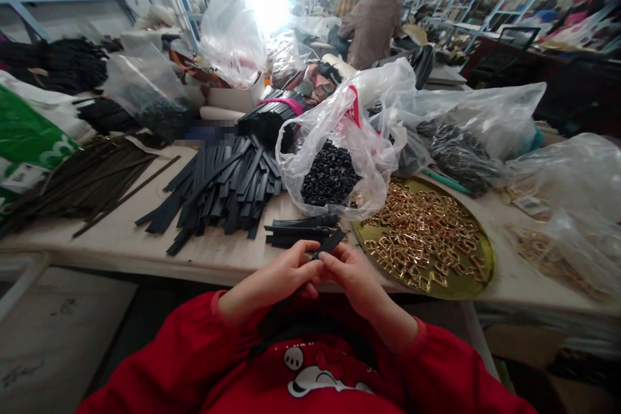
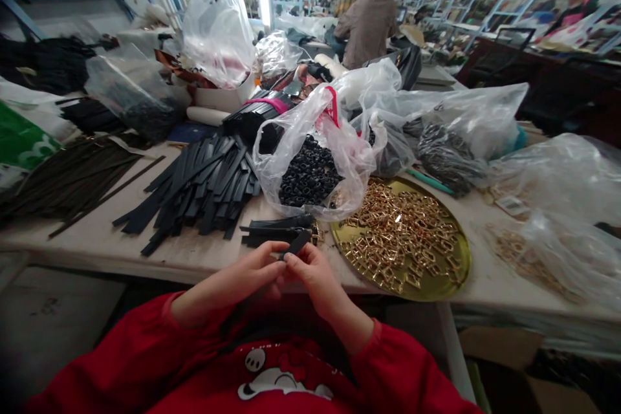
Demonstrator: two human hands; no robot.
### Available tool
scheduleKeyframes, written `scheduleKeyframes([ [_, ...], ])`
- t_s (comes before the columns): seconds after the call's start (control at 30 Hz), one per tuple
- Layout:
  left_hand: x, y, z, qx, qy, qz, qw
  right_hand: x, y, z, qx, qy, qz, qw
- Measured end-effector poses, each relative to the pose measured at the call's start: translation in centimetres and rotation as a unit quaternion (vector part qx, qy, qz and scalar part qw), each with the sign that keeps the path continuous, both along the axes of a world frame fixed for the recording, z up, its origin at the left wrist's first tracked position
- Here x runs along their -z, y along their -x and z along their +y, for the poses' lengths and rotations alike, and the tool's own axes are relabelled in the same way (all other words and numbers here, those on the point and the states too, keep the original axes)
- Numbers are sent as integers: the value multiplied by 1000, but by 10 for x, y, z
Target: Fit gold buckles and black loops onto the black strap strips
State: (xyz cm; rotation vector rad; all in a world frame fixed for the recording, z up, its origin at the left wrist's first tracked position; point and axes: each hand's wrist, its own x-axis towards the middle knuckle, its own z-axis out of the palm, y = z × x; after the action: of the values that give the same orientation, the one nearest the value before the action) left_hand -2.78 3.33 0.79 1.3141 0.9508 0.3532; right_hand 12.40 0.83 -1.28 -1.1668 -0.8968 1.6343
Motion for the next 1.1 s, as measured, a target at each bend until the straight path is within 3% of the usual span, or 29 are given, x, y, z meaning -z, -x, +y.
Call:
scheduleKeyframes([
  [0.1,5,-8,5,-30,-8,-21,999,6,-14,3,-38,-70,-132,988],
  [0.17,4,-8,7,-48,-11,-19,999,11,-40,13,-31,-124,-279,952],
  [0.2,3,-7,7,-48,-8,-13,999,14,-57,19,-18,-144,-362,921],
  [0.27,1,-7,9,-38,1,1,999,18,-91,34,29,-166,-535,828],
  [0.33,0,-9,9,-25,8,12,1000,21,-119,50,29,-165,-650,742],
  [0.4,-1,-13,9,-15,13,17,1000,23,-134,65,-9,-147,-704,694],
  [0.47,-1,-17,9,-6,15,22,1000,24,-139,76,-44,-130,-718,682],
  [0.63,-2,-20,6,-3,10,60,998,24,-140,87,-48,-127,-700,701],
  [0.73,-3,-22,6,-1,-52,82,995,16,-133,76,-27,-144,-681,718],
  [0.8,-7,-25,7,-14,-145,99,984,7,-119,63,-23,-172,-615,769],
  [0.9,-17,-30,9,-32,-272,107,956,-9,-87,39,-61,-192,-446,872],
  [1.0,-26,-32,8,-7,-313,119,942,-20,-56,21,-105,-156,-306,933],
  [1.1,-28,-28,4,1,-310,135,941,-25,-39,10,-133,-101,-148,975],
])
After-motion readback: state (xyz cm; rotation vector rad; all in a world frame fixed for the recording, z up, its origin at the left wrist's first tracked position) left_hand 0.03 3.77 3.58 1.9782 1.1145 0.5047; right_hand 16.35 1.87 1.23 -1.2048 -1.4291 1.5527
